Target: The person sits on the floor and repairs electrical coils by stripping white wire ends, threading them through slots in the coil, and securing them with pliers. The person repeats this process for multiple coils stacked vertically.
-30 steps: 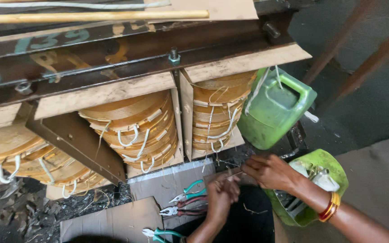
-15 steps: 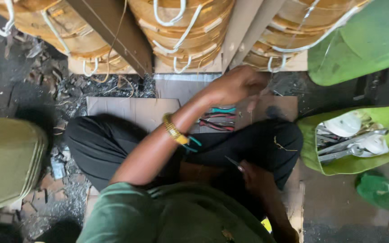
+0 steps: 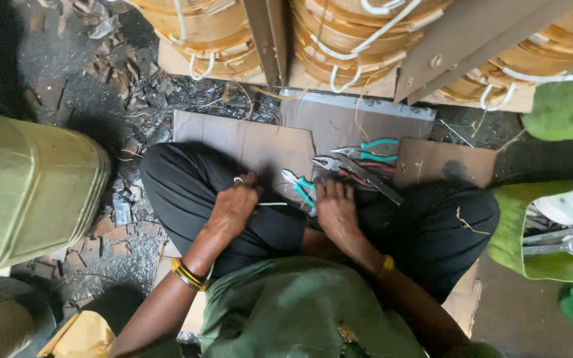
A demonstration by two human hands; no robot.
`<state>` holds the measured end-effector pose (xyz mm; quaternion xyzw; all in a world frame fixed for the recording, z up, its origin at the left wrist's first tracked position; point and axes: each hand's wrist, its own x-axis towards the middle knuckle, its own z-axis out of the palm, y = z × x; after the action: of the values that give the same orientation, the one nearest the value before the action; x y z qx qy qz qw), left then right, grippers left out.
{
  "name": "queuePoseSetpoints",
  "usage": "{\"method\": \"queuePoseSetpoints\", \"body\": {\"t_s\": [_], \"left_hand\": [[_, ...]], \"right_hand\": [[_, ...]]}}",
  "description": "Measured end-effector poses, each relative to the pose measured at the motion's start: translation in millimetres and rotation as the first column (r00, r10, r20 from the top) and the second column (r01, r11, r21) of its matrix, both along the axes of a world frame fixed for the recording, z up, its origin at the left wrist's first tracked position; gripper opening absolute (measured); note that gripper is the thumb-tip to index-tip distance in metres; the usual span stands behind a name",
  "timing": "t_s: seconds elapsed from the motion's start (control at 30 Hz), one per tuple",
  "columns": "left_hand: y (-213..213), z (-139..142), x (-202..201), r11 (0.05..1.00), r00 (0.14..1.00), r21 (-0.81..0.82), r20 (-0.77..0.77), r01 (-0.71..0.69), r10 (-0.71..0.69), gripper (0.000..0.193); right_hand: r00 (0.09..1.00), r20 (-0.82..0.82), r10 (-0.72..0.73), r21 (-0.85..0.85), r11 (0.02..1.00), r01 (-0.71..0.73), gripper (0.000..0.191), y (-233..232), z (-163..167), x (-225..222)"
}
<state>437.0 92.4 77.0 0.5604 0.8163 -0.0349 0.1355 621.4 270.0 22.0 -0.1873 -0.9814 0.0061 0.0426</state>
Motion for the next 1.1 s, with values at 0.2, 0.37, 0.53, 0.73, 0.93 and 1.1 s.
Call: {"method": "queuePoseSetpoints", "body": {"t_s": [0.2,0.37,0.53,0.73,0.93,1.1], "left_hand": [[-23,-1,-11,0.67,0.566,0.145,0.679,-0.728,0.468,0.021],[-4,-16,-17,0.356,-0.104,-0.006,0.961,-0.935,-0.257,0.039],[15,-20,-9,0.495,-0.156,0.063,0.907,-0.867,-0.39,0.02],[27,14,-1,0.668,-0.383,-0.011,0.826,-0.744,-0.414,0.037],[30,31,1,0.741,-0.49,0.016,0.741,-0.671,-0.46,0.04],[32,19,0,0.751,-0.532,-0.02,0.719,-0.66,-0.448,0.04]], "right_hand": [[0.992,0.122,-0.013,-0.271,0.961,0.046,0.069,-28,-27,-29],[0.964,0.133,-0.229,-0.521,0.811,0.264,0.072,-11,-36,-18],[0.965,-0.105,-0.242,-0.763,0.641,0.078,0.044,15,-21,0],[0.99,-0.132,0.057,-0.952,0.271,-0.142,0.039,22,34,-5],[0.978,-0.18,0.101,-0.918,0.341,-0.204,0.046,26,60,-26],[0.995,-0.094,0.037,-0.967,0.234,-0.1,0.039,28,49,-26]]}}
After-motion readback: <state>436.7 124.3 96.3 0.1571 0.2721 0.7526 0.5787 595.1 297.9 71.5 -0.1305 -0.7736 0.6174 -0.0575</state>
